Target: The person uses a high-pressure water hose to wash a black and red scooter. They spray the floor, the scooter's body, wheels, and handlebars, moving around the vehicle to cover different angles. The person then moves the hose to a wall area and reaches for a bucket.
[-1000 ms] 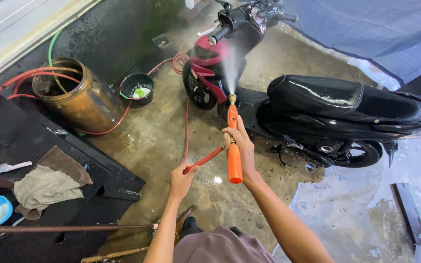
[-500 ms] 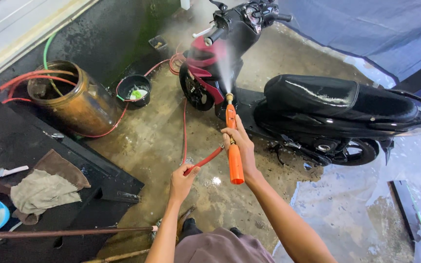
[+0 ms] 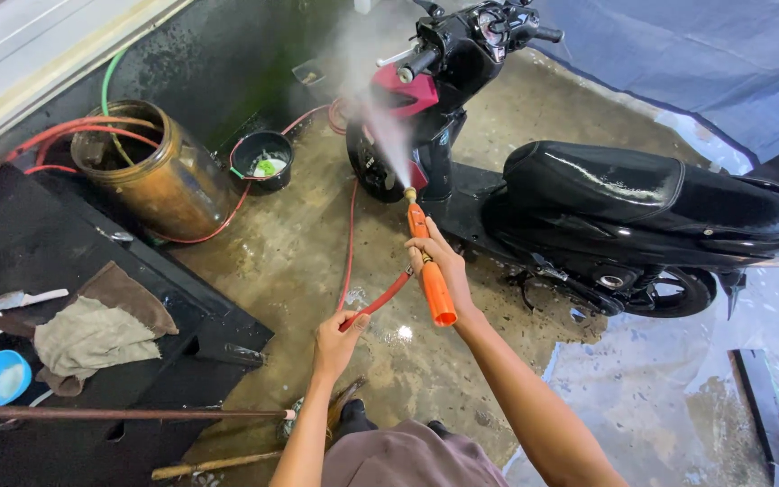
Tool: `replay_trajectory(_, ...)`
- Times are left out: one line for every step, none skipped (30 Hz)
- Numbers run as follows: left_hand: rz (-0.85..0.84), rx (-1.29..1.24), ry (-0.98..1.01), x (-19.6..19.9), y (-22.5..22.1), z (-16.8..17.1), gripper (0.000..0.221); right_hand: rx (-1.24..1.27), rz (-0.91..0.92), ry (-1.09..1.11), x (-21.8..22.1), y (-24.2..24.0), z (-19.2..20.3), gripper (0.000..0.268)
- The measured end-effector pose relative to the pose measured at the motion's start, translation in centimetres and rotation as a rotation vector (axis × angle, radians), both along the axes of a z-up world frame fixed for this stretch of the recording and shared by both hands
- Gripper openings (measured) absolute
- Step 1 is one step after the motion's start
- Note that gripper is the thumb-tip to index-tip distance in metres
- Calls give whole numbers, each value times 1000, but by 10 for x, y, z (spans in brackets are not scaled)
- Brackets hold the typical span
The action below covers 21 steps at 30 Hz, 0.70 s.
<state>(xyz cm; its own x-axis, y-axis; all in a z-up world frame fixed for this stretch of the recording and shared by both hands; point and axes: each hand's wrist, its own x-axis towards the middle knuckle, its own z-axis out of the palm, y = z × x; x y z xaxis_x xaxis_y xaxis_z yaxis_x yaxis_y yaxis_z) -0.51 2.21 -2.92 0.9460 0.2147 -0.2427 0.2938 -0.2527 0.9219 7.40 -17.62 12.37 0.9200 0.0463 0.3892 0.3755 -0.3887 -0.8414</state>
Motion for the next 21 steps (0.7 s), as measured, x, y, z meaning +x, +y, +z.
replay_trajectory(1, 0, 1, -1, 2, -1, 36, 0, 1, 1, 1, -1, -8, 15)
replay_trajectory(7, 2, 6, -1, 3, -2, 36, -1, -5, 22, 3, -2, -17, 15)
replay_trajectory(11, 4, 12, -3, 4, -3, 37, -1, -12, 44, 4, -4, -25, 16)
replay_trajectory(9, 3, 14, -5, 4, -8, 37, -2, -15, 46, 3, -6, -33, 16)
replay_trajectory(3, 4, 32, -5, 3, -13, 38, -1, -35, 75, 3, -9, -40, 15)
replay_trajectory(-2, 4, 50, -6, 2, -17, 39, 1, -55, 104, 3, -11, -48, 15)
replay_trajectory(-8, 3, 51, -7, 0, -21, 39, 0, -61, 106, 3, -16, -57, 15)
replay_trajectory(-19, 7, 64, -7, -2, -24, 39, -22, -87, 126, 3, -21, -67, 15)
replay_trajectory(-30, 10, 76, -8, -3, -28, 38, -44, -113, 144, 2, -25, -76, 14)
replay_trajectory(-37, 9, 76, -9, -6, -29, 38, -45, -119, 144, -1, -30, -81, 14)
replay_trajectory(-50, -4, 97, -10, -9, -29, 38, -41, -138, 170, -4, -34, -86, 14)
replay_trajectory(-64, -17, 119, -11, -12, -30, 38, -38, -157, 197, -7, -39, -90, 15)
replay_trajectory(-71, -18, 118, -12, -15, -34, 38, -38, -165, 196, -10, -42, -93, 15)
replay_trajectory(-89, -19, 137, -14, -17, -38, 41, -55, -175, 208, -13, -45, -96, 14)
replay_trajectory(-107, -19, 157, -17, -19, -41, 43, -71, -186, 222, -17, -48, -99, 14)
replay_trajectory(-116, -18, 156, -19, -24, -37, 43, -70, -195, 222, -21, -51, -93, 14)
replay_trajectory(-129, -14, 170, -22, -27, -32, 43, -76, -205, 229, -24, -52, -88, 14)
replay_trajectory(-142, -10, 183, -24, -30, -28, 44, -81, -216, 237, -27, -54, -83, 14)
replay_trajectory(-146, -9, 183, -24, -32, -35, 44, -80, -220, 237, -29, -57, -88, 14)
replay_trajectory(-158, 5, 197, -23, -34, -41, 45, -73, -222, 245, -30, -59, -92, 14)
replay_trajectory(-170, 19, 210, -24, -35, -49, 45, -66, -223, 252, -33, -62, -97, 13)
